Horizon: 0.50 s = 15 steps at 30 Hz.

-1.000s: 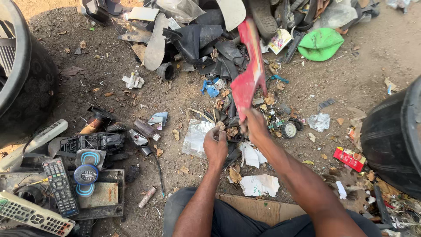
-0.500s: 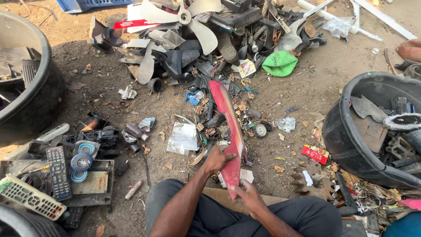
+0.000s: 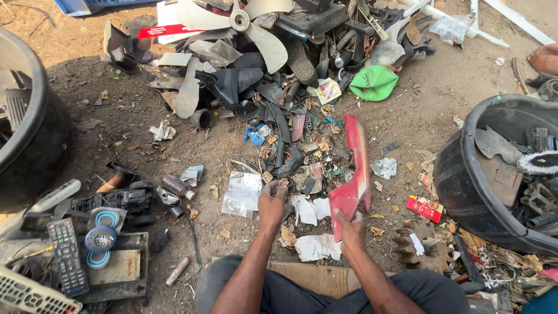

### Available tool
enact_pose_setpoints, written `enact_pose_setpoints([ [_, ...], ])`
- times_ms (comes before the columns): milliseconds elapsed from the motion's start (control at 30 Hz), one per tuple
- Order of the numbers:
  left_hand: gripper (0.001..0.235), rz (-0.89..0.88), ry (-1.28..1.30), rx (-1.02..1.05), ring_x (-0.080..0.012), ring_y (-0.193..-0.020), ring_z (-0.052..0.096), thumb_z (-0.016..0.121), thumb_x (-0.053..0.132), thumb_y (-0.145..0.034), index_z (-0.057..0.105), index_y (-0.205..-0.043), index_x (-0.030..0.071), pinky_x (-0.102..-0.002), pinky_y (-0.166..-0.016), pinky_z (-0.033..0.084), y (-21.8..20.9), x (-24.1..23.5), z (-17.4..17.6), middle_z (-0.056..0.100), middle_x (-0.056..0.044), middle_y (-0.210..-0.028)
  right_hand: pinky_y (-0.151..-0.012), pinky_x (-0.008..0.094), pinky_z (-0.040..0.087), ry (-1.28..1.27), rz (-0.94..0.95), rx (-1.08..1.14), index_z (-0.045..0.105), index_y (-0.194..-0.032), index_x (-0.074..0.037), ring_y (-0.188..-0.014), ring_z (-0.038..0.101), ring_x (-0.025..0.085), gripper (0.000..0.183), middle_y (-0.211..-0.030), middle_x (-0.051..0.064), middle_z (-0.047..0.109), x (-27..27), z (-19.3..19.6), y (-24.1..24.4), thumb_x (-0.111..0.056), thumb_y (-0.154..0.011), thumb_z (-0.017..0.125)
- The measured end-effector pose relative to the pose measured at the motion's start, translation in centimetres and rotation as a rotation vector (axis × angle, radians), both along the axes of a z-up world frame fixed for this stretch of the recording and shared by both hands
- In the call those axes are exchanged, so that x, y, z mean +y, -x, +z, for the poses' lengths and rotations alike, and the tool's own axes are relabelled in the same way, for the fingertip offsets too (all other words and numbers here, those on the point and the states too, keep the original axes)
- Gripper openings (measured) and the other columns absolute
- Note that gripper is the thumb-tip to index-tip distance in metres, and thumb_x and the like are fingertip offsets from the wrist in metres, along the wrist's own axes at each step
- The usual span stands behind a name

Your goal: The person sits on a cardboard sheet and sorts through a pile of electronic waste and debris. They pick up various items such as plastic pieces, remote controls, and metal parts, inspect them, and place them into nearby bins or piles.

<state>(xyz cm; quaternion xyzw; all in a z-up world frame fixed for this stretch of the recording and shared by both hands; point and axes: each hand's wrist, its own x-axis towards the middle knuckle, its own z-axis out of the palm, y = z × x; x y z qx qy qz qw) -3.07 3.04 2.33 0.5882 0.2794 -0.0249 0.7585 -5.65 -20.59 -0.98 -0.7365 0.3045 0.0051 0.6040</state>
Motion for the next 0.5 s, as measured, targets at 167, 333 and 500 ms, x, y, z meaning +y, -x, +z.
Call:
enact_pose_setpoints([
  [167, 0.045, -0.067, -0.077, 0.036, -0.0152, -0.089, 0.066, 0.067, 0.018, -0.093, 0.060, -0.133, -0.001, -0.030, -0.078, 0.055, -0.4, -0.4, -1.1, 0.071, -0.009, -0.106, -0.112, 0.050, 0.036, 0.425, 0.654, 0.323, 0.044, -0.145, -0.002, -0.134, 0.046, 0.033, 0.075, -0.142, 0.021, 0.049, -1.4, 3.7, -0.6, -0.026, -0.084, 0.081],
  [333, 0.042, -0.121, -0.120, -0.017, -0.0154, -0.084, 0.067, 0.069, 0.014, -0.090, 0.062, -0.128, -0.001, -0.031, -0.074, 0.057, -1.1, -2.0, -1.8, 0.072, -0.010, -0.104, -0.111, 0.050, 0.041, 1.032, 1.032, -0.382, 0.056, -0.135, 0.000, -0.132, 0.051, 0.041, 0.059, -0.140, 0.026, 0.053, 1.7, 5.5, -16.6, -0.032, -0.089, 0.074],
  [500, 0.044, -0.173, -0.145, 0.066, -0.0160, -0.080, 0.069, 0.069, 0.014, -0.087, 0.062, -0.128, 0.000, -0.031, -0.073, 0.058, -2.2, -1.7, -2.4, 0.074, -0.010, -0.098, -0.117, 0.060, 0.031, 1.698, 0.836, -0.659, 0.043, -0.156, -0.007, -0.144, 0.038, 0.044, 0.079, -0.153, 0.026, 0.040, 10.3, 2.8, -44.1, -0.022, -0.089, 0.082],
])
